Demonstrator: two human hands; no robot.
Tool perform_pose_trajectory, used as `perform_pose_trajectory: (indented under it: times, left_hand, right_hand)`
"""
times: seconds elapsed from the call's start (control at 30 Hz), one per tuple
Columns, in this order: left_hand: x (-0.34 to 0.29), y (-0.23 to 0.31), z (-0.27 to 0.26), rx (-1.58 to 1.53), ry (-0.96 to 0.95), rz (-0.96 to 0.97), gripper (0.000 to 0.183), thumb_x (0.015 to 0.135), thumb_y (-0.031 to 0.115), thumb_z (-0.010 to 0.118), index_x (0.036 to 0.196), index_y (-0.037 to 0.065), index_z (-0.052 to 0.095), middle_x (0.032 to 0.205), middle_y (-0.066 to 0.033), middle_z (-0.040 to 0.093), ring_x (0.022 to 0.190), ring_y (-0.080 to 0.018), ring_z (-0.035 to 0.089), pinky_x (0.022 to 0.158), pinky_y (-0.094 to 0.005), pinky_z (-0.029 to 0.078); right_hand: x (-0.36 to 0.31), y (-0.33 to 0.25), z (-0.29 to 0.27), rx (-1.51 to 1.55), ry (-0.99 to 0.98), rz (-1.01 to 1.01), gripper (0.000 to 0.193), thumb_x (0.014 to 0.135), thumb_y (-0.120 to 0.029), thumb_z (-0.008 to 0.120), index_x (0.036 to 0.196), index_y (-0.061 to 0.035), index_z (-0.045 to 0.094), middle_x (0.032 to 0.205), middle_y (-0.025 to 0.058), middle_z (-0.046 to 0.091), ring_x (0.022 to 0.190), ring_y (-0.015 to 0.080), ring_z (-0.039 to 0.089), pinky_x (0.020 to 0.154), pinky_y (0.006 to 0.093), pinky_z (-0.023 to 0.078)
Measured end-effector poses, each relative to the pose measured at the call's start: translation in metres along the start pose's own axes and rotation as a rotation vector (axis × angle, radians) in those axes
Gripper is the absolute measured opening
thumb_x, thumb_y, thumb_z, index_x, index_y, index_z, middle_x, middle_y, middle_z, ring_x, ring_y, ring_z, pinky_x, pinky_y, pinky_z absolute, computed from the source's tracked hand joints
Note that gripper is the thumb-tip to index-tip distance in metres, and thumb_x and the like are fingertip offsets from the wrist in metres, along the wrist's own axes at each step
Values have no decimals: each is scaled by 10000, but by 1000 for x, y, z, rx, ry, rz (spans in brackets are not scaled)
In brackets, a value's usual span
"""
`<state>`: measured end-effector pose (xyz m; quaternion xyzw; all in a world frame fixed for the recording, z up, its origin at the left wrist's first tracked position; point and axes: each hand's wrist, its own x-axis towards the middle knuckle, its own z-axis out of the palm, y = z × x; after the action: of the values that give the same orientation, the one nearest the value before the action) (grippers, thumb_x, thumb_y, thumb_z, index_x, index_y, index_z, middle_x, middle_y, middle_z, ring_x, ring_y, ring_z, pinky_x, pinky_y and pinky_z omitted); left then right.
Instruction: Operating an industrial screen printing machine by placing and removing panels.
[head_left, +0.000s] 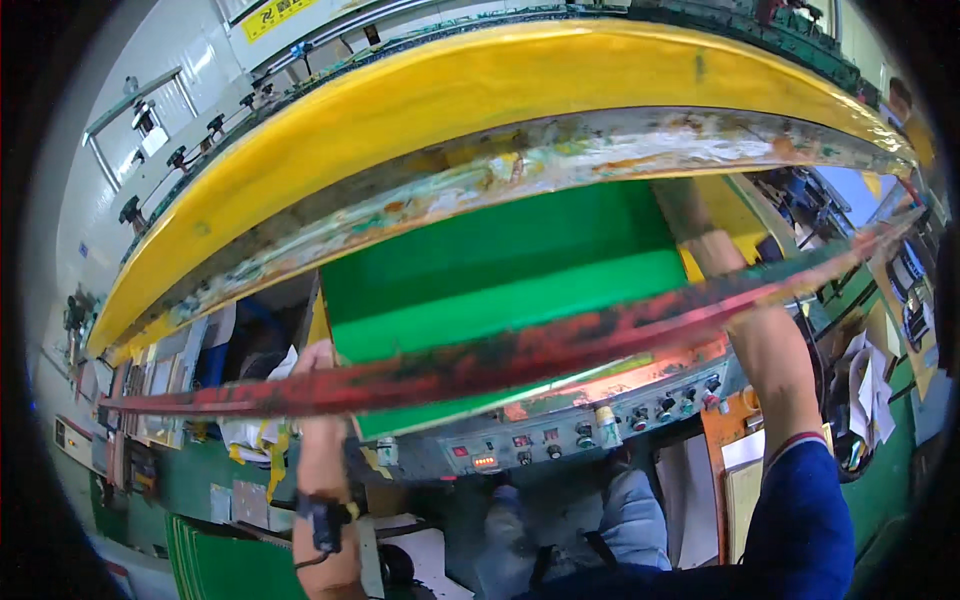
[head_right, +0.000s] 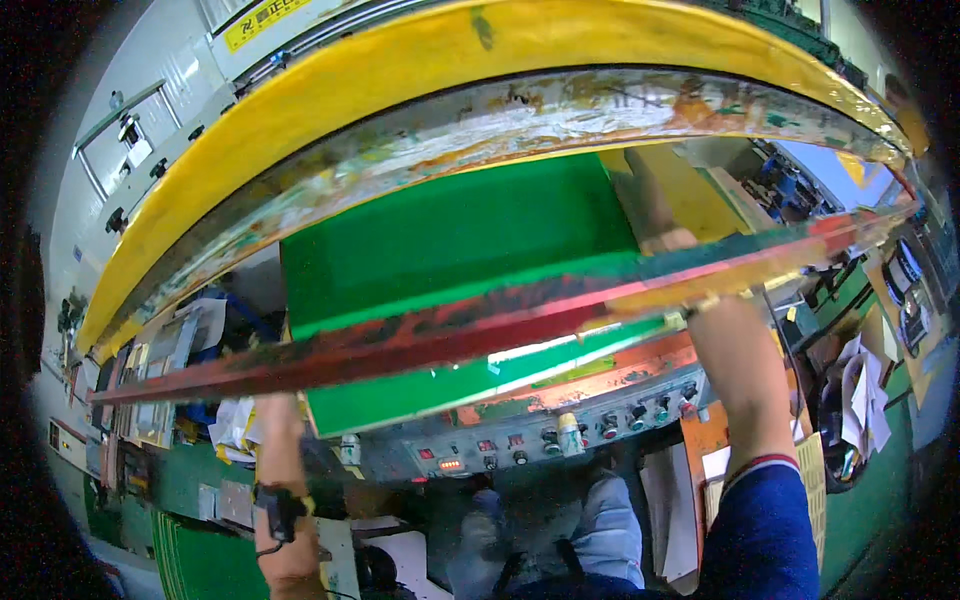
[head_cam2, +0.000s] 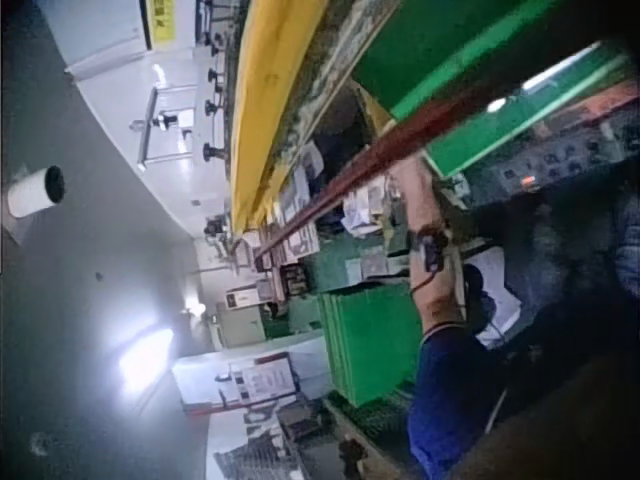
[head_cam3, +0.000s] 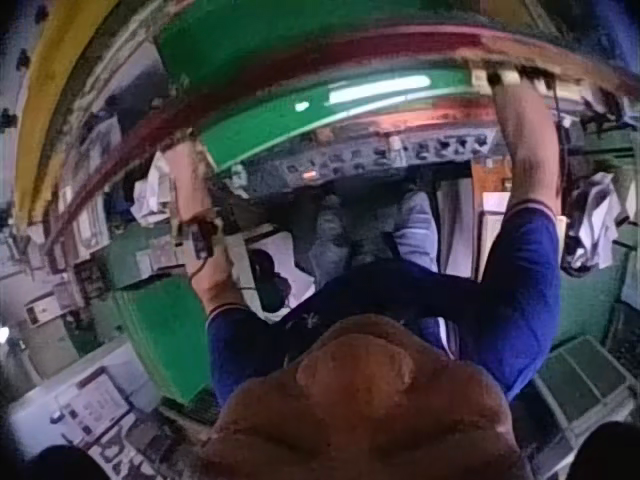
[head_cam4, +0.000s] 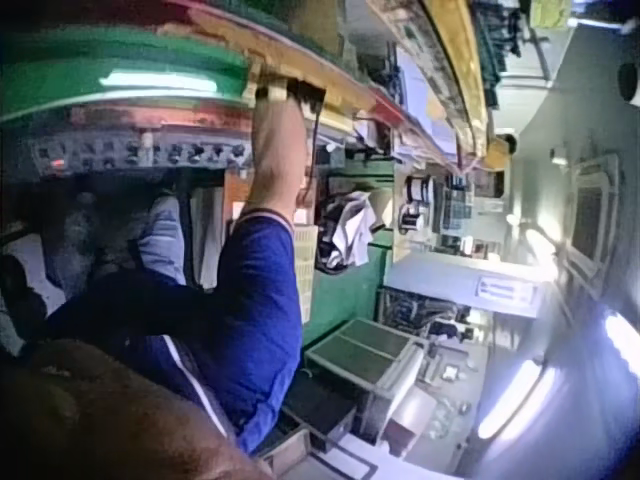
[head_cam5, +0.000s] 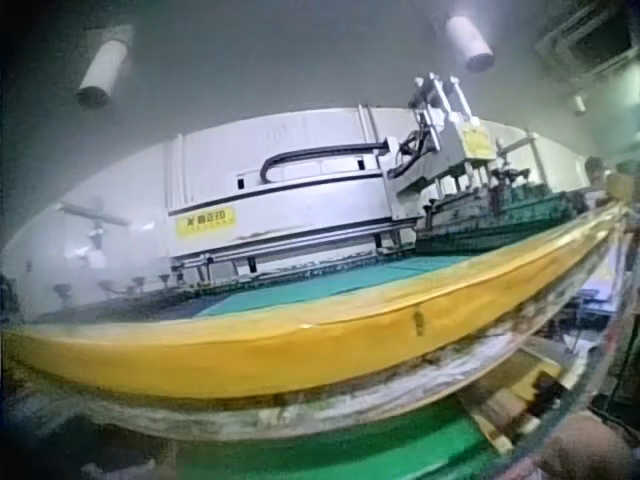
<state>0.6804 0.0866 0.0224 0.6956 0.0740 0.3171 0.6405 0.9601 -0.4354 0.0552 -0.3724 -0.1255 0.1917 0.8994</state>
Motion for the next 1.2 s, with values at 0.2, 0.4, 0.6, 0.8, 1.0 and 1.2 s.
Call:
perform_pose_trajectory:
  times: [0.2,0.4,0.6,0.8,1.0,1.2]
  left_hand:
    - [-51,76,-41,220,-284,-566,428,858,-31,492,1285,-6,513,893,-125,644,755,-197,642,663,-292,554]
    - [-125,93,-40,361,-369,-622,474,874,-35,489,1341,49,491,844,-31,634,776,-132,608,742,-264,501]
    - [-176,79,-86,152,-228,-519,418,851,-83,525,1244,50,573,823,19,597,796,-108,587,735,-236,467]
    - [-224,92,-120,175,-73,-341,612,786,-92,513,1378,45,440,916,-66,633,855,-149,609,780,-250,482]
    - [-258,115,-139,75,210,-117,568,850,-45,543,1395,8,397,1128,-92,582,1009,-169,579,887,-291,479]
    - [-195,127,-156,-503,109,50,447,1016,260,425,1405,40,416,1364,-148,489,1259,-269,475,1120,-402,312]
  right_hand:
    - [-149,43,64,-409,151,-179,781,967,-627,282,1364,26,441,1320,170,541,1205,269,508,1021,379,396]
    - [-254,80,94,-645,234,-404,778,986,-566,334,1432,72,324,1480,174,371,1362,268,369,1137,377,257]
    - [-316,121,101,-872,206,-659,795,984,-556,351,1419,109,324,1445,204,412,1356,273,372,1118,374,274]
    - [-358,137,128,-1036,124,-870,714,955,-440,522,1435,58,344,1287,197,491,1202,287,459,1025,389,351]
    - [-388,119,157,-1405,132,-936,594,881,-193,614,1395,36,423,1161,221,518,1054,333,522,919,412,415]
    - [-343,71,173,-1279,21,-837,529,971,-283,370,1360,67,443,1384,231,460,1275,336,461,1078,401,322]
